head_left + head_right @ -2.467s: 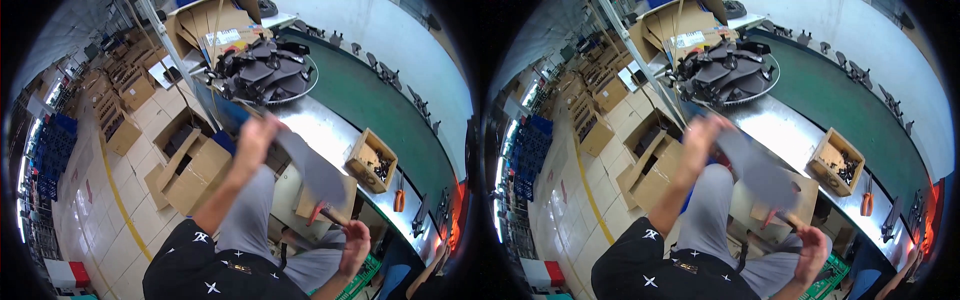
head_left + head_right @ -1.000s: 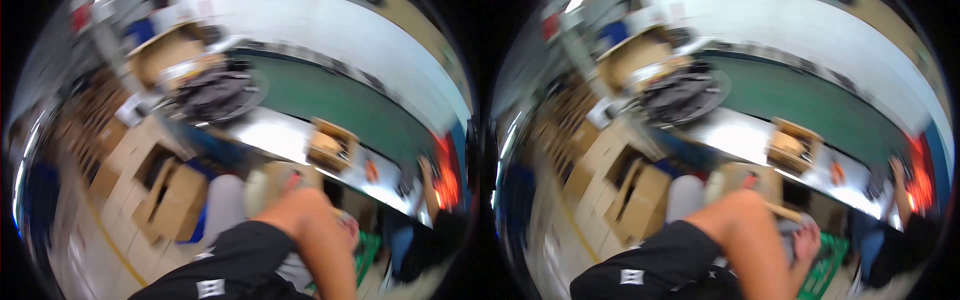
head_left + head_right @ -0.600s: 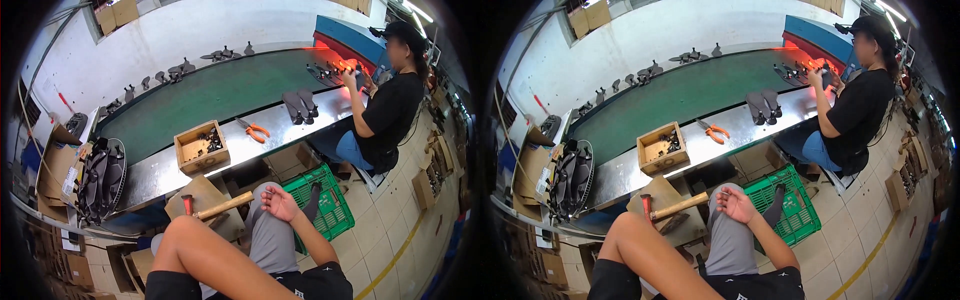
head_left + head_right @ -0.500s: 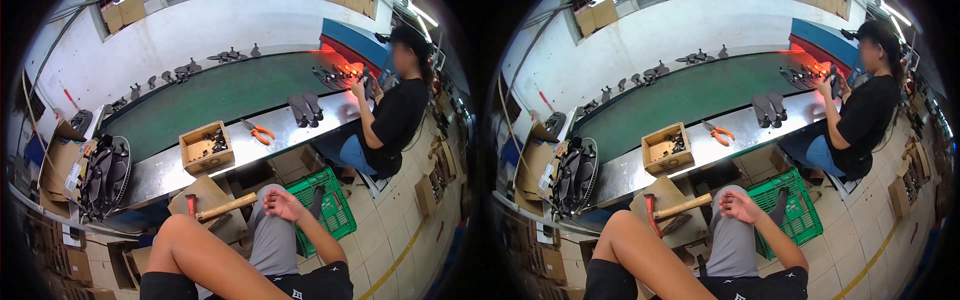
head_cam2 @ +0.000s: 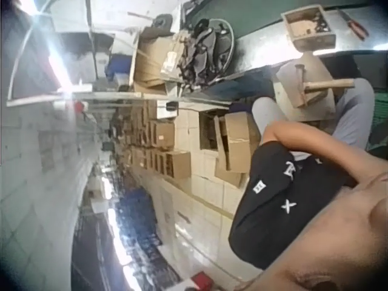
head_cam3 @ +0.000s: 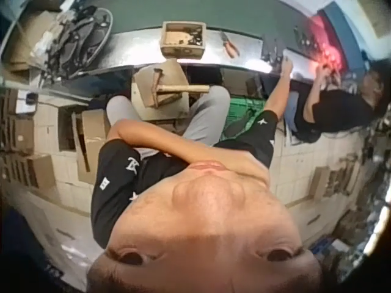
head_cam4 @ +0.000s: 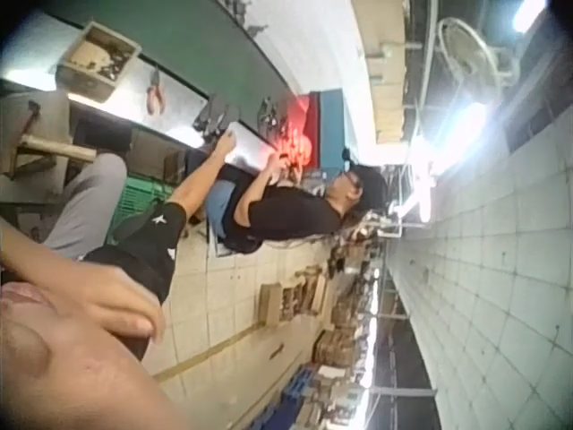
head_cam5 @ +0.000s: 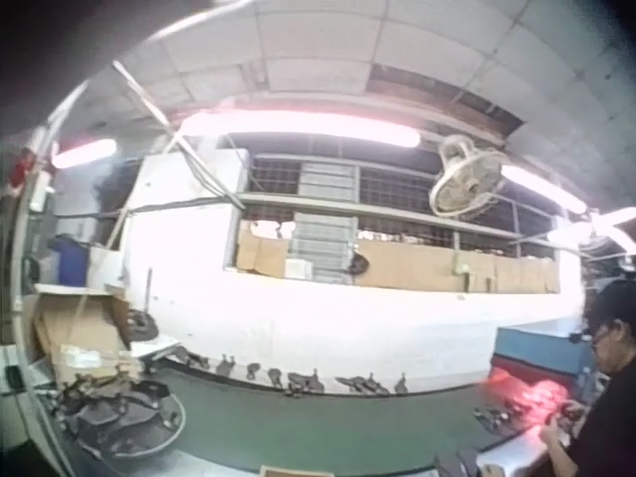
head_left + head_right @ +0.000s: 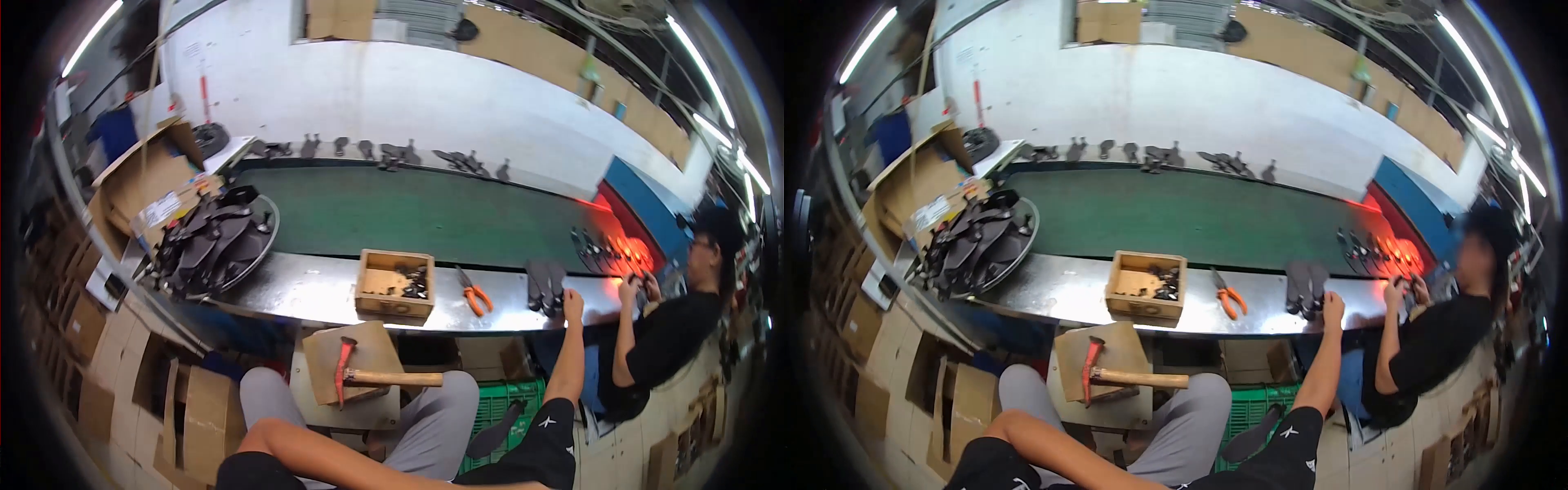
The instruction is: Assembling shoe components using a hammer and nails at a factory workbench.
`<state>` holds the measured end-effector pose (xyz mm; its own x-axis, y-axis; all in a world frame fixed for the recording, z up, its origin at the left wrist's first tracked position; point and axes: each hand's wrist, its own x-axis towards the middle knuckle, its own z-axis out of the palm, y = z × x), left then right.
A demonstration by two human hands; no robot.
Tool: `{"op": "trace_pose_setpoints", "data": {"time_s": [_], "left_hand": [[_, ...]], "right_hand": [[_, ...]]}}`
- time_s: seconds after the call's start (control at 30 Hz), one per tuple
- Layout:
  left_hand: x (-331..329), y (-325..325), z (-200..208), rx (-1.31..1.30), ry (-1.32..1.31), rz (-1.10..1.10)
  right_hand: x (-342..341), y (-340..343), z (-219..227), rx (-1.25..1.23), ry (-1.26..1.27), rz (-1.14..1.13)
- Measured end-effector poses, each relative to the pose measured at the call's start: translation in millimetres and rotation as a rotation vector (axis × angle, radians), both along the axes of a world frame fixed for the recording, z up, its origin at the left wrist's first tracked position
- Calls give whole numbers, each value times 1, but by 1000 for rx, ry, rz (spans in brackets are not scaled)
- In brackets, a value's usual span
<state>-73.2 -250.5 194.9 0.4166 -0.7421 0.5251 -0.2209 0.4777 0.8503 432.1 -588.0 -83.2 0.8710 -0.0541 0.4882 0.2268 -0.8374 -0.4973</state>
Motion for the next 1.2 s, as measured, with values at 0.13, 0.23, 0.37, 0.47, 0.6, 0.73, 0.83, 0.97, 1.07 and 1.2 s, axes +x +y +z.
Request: {"op": "trace_pose_setpoints", "data": {"time_s": [0.13, 0.23, 0.37, 0.47, 0.6, 0.73, 0.83, 0.97, 1.07, 1.2], "left_hand": [[-11, 46, -19, 142, 314, 375], [-13, 77, -74, 298, 216, 683], [-4, 104, -97, 597, 213, 1028], [12, 107, -114, 655, -124, 1428], [41, 113, -106, 620, -411, 1667], [10, 159, -118, 296, -641, 1859], [-44, 190, -100, 412, -821, 1876], [-81, 180, -94, -166, -58, 1855], [-73, 193, -83, -237, 344, 1779], [-38, 197, -107, -182, 706, 1554]], "right_hand": [[-5, 42, -3, 230, 44, 133], [9, 12, 25, 264, -84, -54], [-1, 20, 114, 594, -110, 155], [-112, 179, 180, 862, 4, 482], [-300, 292, 213, 745, 190, 940], [-422, 333, 223, 625, 557, 1397], [-418, 336, 218, 328, 494, 1716], [-415, 364, 157, -382, -35, 861], [-395, 337, 102, -630, 224, 739], [-392, 278, 50, -376, 198, 741]]}}
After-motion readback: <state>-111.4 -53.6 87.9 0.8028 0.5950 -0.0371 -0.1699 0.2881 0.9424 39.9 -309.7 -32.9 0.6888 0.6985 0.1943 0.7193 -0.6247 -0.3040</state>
